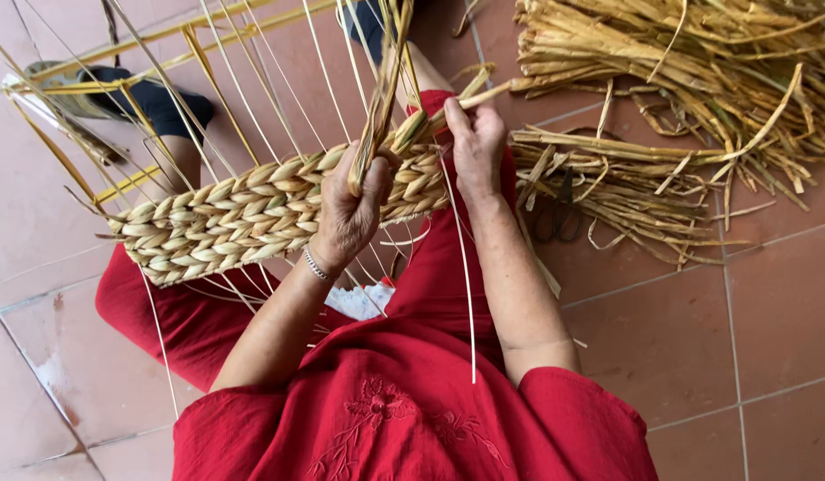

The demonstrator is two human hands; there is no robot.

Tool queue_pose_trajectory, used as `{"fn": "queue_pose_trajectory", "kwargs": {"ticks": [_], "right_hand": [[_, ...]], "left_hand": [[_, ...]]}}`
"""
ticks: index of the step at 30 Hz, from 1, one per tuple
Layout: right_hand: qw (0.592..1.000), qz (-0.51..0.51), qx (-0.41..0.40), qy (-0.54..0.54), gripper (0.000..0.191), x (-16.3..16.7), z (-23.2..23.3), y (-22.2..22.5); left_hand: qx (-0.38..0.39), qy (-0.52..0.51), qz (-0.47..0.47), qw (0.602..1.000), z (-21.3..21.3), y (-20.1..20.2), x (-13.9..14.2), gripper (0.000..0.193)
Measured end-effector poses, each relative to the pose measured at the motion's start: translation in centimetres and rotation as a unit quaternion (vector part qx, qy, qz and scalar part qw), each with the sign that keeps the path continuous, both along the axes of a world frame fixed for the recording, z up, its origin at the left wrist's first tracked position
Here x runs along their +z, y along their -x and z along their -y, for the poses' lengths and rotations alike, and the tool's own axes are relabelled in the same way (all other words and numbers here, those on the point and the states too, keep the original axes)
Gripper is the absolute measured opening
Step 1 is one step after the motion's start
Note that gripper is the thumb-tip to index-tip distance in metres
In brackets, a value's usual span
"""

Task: The person sits on the floor weaving dried palm or seagrass strips around a bamboo frame to form a basket. They twist and interlace the strips, pull new strands from a pile beside them, and cut excess material with scissors.

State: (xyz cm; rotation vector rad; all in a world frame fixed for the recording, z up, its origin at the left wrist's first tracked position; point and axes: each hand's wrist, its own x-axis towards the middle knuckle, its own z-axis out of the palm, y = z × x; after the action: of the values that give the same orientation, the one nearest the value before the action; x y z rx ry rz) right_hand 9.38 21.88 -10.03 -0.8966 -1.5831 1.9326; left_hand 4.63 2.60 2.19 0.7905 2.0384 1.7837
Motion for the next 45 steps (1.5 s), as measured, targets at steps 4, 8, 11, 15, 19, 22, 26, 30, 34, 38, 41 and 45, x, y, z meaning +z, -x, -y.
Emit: {"fn": "queue_pose_trajectory", "kwargs": {"ticks": [4, 8, 11, 15, 19, 22, 26, 30, 34, 38, 41, 45], "right_hand": [[0.992, -0.092, 0.046, 0.073, 0.014, 1.5, 0.2, -1.0], [0.982, -0.132, 0.101, 0.095, 0.028, 2.2, -0.7, -0.9], [0.977, -0.145, 0.113, 0.108, 0.027, 1.8, -0.9, -0.5], [0.984, -0.13, 0.055, 0.106, 0.026, 0.6, -0.2, -0.3], [0.989, -0.066, -0.001, 0.134, 0.026, -0.3, 0.7, -0.3], [0.982, -0.053, -0.048, 0.177, 0.021, -0.4, 1.0, -0.4], [0.974, -0.095, -0.041, 0.199, 0.02, 0.0, 1.1, -1.0], [0.985, -0.13, -0.01, 0.111, 0.026, 0.1, 0.9, -2.0], [0.982, -0.173, 0.051, 0.06, 0.03, 0.4, -0.3, -2.8], [0.983, -0.153, 0.074, 0.07, 0.027, 1.2, -0.4, -3.5], [0.983, -0.153, 0.062, 0.084, 0.02, 1.7, 0.2, -3.1], [0.982, -0.13, 0.049, 0.126, 0.019, 1.5, 0.5, -1.7]], "left_hand": [[-0.081, 0.017, -0.215, 0.973, -0.9, 2.5, 3.2, 0.017], [-0.158, -0.019, -0.219, 0.963, -7.5, 5.3, 4.2, 0.027], [-0.228, 0.087, -0.084, 0.966, -12.7, 6.5, 3.2, 0.03], [-0.277, -0.066, -0.222, 0.933, -14.0, 7.3, 0.4, 0.067], [-0.189, 0.209, -0.262, 0.923, -10.3, 8.6, -2.9, 0.039], [-0.236, 0.291, -0.236, 0.896, -8.1, 8.9, -4.7, 0.024], [-0.2, 0.264, -0.372, 0.867, -7.6, 7.9, -5.2, 0.026], [-0.179, 0.213, -0.413, 0.867, -8.8, 6.6, -4.1, 0.029], [-0.245, 0.128, -0.205, 0.939, -10.4, 6.4, -2.9, 0.047], [-0.22, 0.202, -0.179, 0.938, -11.0, 6.9, -2.5, 0.024], [-0.186, 0.147, -0.116, 0.964, -9.8, 7.1, -2.2, 0.019], [-0.131, 0.062, 0.031, 0.989, -6.2, 6.2, -1.4, 0.018]]}}
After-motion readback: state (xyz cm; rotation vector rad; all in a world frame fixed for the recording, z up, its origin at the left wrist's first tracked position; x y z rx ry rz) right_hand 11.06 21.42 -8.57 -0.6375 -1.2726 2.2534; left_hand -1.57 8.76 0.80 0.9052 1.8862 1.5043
